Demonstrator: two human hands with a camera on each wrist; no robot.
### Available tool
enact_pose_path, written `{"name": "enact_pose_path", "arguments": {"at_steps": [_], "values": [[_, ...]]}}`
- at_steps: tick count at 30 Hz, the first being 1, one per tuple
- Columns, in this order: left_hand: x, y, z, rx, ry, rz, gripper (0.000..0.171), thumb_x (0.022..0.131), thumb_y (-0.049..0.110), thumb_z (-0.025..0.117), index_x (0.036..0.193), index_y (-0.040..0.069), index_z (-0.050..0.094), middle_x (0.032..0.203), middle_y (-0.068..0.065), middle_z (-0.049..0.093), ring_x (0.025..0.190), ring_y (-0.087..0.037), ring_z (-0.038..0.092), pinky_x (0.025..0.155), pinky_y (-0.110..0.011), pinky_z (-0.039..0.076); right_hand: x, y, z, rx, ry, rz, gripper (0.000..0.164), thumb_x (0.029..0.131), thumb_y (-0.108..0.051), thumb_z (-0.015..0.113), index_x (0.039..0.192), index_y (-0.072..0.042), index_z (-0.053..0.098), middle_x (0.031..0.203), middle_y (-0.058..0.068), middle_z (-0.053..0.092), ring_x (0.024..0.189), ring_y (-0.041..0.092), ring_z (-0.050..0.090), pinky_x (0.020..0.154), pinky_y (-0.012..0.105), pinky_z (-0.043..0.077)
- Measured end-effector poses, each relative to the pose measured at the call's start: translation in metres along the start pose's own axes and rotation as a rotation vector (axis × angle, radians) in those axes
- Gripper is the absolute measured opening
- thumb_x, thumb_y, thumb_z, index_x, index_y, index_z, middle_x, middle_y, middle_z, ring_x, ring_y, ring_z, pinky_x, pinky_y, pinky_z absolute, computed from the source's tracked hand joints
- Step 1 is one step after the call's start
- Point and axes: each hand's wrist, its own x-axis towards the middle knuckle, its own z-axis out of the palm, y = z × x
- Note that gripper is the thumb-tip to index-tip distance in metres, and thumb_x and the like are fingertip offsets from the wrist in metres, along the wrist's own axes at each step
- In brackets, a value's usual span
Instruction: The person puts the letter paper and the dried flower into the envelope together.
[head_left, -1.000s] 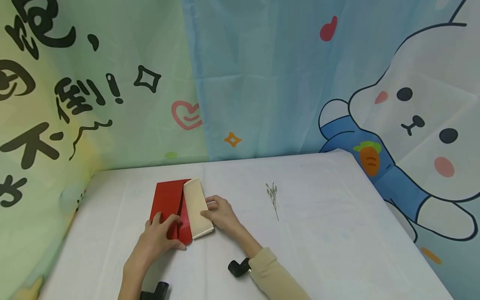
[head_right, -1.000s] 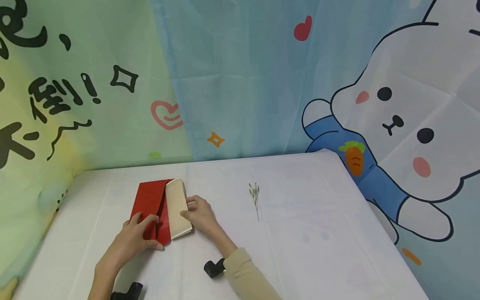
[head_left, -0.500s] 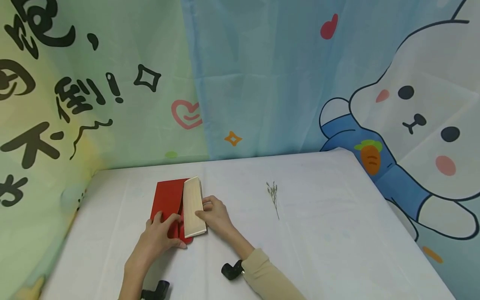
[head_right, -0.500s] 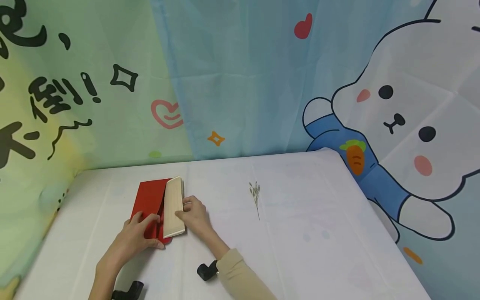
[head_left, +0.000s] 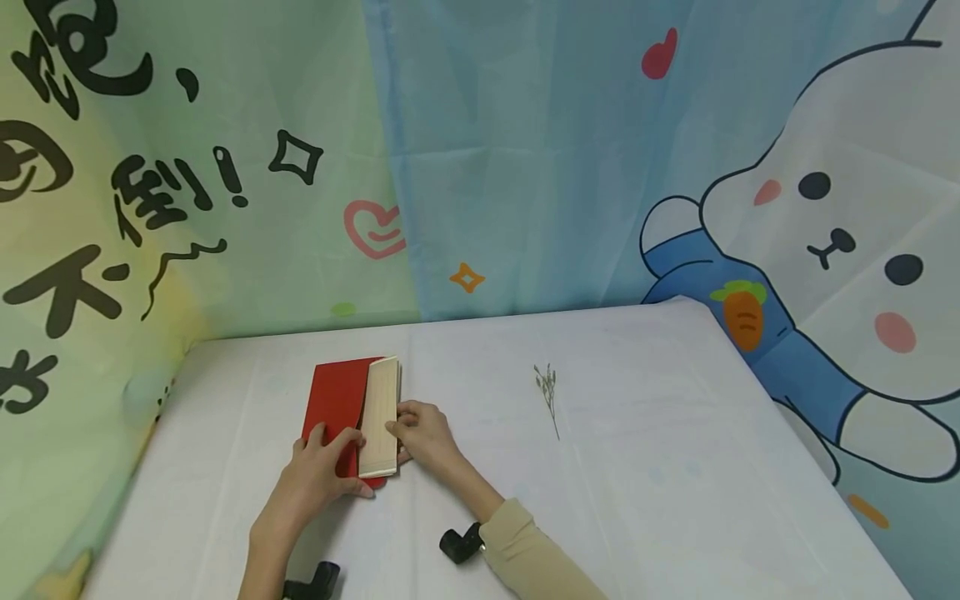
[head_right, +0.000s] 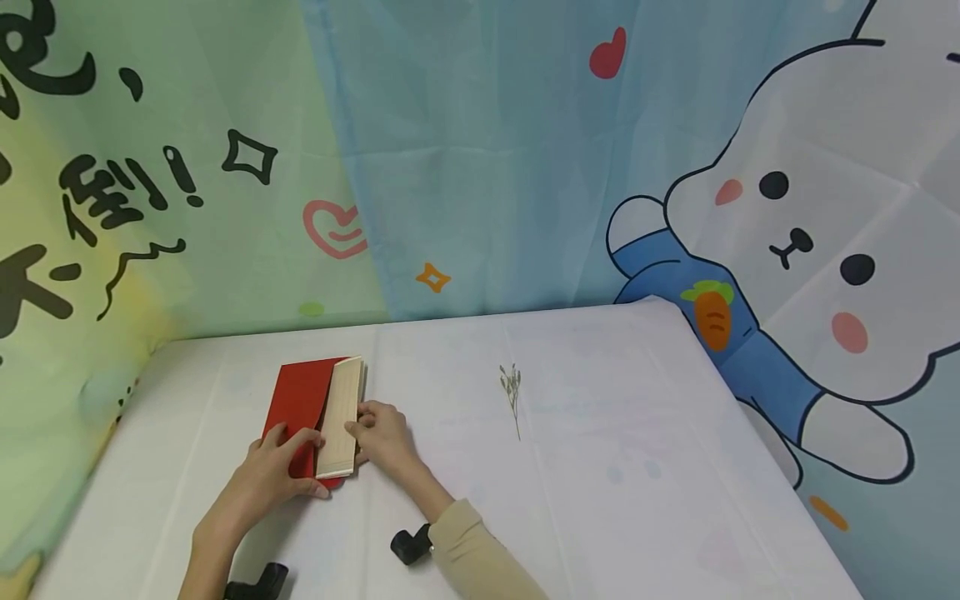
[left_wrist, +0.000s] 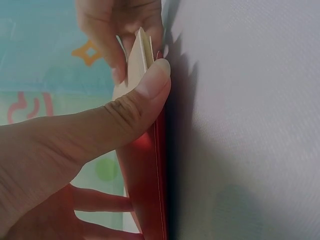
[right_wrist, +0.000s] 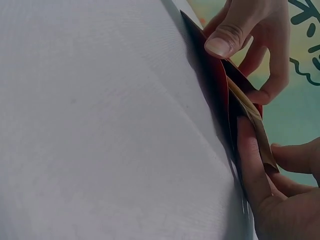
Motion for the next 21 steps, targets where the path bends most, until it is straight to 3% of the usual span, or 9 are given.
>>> {"name": "enact_pose_path", "arguments": {"at_steps": [4, 6, 8, 15, 21], "values": [[-0.0004, 0.0005, 0.0000, 0.001, 0.006, -0.005, 0.067, 0.068, 0.037, 0.096, 0.124, 0.022, 0.063, 0.142, -0.034, 0.044, 0.122, -0.058, 0.046, 0.083, -0.066, 0.056, 0.0005, 0.0003, -0.0007, -0.088, 0.025, -0.026, 0.036, 0.094, -0.011, 0.070, 0.124, 0.010, 0.067, 0.102, 0.017, 0.077, 0.094, 0.021, 0.072, 0.089, 0.037, 0.058], [-0.0003, 0.0007, 0.0000, 0.001, 0.008, -0.006, 0.067, 0.068, 0.036, 0.095, 0.125, 0.022, 0.063, 0.142, -0.034, 0.044, 0.122, -0.058, 0.046, 0.083, -0.066, 0.056, 0.0003, -0.0008, -0.0011, -0.092, 0.022, -0.027, 0.036, 0.095, -0.010, 0.069, 0.125, 0.010, 0.067, 0.103, 0.017, 0.077, 0.095, 0.021, 0.072, 0.090, 0.039, 0.058], [0.0002, 0.0008, -0.0001, 0.004, 0.012, -0.003, 0.067, 0.068, 0.036, 0.096, 0.125, 0.022, 0.063, 0.141, -0.034, 0.044, 0.121, -0.058, 0.046, 0.082, -0.065, 0.056, 0.0006, -0.0018, -0.0013, -0.087, 0.015, -0.025, 0.036, 0.095, -0.009, 0.068, 0.125, 0.011, 0.067, 0.101, 0.016, 0.076, 0.091, 0.019, 0.070, 0.086, 0.035, 0.058], [-0.0004, -0.0002, 0.0002, -0.001, 0.010, -0.005, 0.070, 0.068, 0.038, 0.095, 0.127, 0.021, 0.063, 0.142, -0.034, 0.043, 0.122, -0.060, 0.046, 0.082, -0.065, 0.056, 0.0005, -0.0010, 0.0007, 0.042, -0.035, 0.017, 0.039, 0.095, -0.002, 0.065, 0.131, 0.013, 0.062, 0.095, 0.017, 0.075, 0.061, 0.023, 0.072, 0.052, 0.030, 0.059], [-0.0003, 0.0005, -0.0002, 0.000, 0.013, -0.004, 0.071, 0.067, 0.040, 0.095, 0.128, 0.021, 0.063, 0.143, -0.035, 0.043, 0.122, -0.060, 0.046, 0.082, -0.065, 0.056, 0.0018, -0.0011, 0.0027, 0.055, -0.012, 0.023, 0.048, 0.093, -0.002, 0.069, 0.140, 0.004, 0.058, 0.085, 0.012, 0.077, 0.053, 0.025, 0.072, 0.050, 0.030, 0.058]]}}
